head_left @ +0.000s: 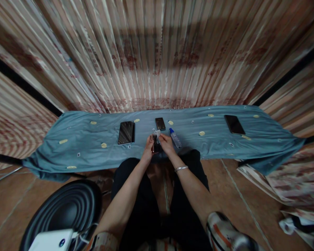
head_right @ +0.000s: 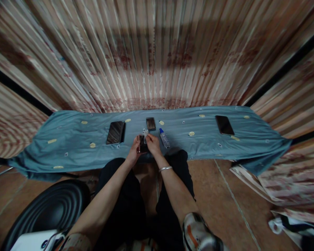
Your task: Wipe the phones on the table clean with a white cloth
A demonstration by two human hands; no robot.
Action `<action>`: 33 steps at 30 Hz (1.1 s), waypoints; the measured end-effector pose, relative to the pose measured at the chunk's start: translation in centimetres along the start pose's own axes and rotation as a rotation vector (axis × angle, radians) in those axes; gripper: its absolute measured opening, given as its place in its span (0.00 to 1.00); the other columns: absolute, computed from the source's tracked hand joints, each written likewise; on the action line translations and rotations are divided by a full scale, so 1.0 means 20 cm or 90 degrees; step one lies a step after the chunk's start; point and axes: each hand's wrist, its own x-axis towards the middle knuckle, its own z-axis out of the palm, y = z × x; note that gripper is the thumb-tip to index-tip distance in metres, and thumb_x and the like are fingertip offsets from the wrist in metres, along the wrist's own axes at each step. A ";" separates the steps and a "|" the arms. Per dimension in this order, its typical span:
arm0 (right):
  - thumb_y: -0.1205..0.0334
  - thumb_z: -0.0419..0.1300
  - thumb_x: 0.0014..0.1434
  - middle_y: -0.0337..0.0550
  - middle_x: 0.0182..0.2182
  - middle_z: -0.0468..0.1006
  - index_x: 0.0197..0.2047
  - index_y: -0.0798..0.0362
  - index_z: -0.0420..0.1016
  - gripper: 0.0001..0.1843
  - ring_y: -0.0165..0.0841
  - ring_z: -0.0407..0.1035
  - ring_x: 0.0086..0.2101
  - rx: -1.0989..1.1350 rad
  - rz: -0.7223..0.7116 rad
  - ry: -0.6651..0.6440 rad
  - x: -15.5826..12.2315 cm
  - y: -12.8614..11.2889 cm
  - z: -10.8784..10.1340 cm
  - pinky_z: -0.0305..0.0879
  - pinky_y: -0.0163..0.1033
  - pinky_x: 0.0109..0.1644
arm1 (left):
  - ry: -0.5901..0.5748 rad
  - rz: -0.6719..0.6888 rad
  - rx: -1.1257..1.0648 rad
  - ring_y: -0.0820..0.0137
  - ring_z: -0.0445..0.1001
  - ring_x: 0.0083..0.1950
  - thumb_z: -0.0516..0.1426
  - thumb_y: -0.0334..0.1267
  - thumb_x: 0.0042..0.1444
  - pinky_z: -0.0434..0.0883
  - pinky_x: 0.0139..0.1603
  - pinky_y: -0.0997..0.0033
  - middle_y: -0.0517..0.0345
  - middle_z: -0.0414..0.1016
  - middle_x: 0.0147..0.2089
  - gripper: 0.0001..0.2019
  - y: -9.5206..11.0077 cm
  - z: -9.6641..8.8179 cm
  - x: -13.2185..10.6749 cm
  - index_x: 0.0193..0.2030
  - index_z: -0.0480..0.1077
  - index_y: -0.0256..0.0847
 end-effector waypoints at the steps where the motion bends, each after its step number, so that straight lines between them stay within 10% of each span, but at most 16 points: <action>1: 0.54 0.60 0.57 0.33 0.20 0.73 0.28 0.51 0.80 0.13 0.32 0.68 0.28 -0.030 -0.026 -0.017 0.01 0.00 -0.01 0.68 0.36 0.38 | 0.000 0.003 0.002 0.57 0.75 0.54 0.65 0.49 0.52 0.79 0.42 0.62 0.51 0.73 0.62 0.27 0.00 0.00 0.00 0.59 0.70 0.48; 10: 0.55 0.55 0.62 0.35 0.25 0.79 0.33 0.50 0.83 0.16 0.33 0.72 0.29 -0.112 -0.141 -0.154 0.02 -0.10 -0.09 0.72 0.38 0.40 | 0.038 0.003 0.068 0.60 0.76 0.46 0.67 0.49 0.50 0.77 0.33 0.67 0.52 0.77 0.53 0.30 0.02 0.02 0.00 0.59 0.71 0.49; 18: 0.58 0.55 0.63 0.44 0.54 0.81 0.50 0.47 0.82 0.17 0.40 0.73 0.57 -0.142 -0.241 -0.148 -0.04 -0.17 -0.10 0.65 0.48 0.64 | 0.042 0.012 0.081 0.66 0.77 0.37 0.69 0.44 0.47 0.73 0.29 0.72 0.54 0.80 0.41 0.33 0.02 0.05 -0.02 0.61 0.71 0.43; 33: 0.56 0.54 0.63 0.42 0.43 0.85 0.47 0.48 0.81 0.17 0.40 0.76 0.43 -0.177 -0.178 -0.040 -0.07 -0.17 -0.17 0.70 0.44 0.52 | 0.024 -0.008 0.013 0.65 0.77 0.39 0.73 0.37 0.38 0.73 0.43 0.66 0.56 0.79 0.38 0.35 0.01 0.05 -0.03 0.56 0.71 0.41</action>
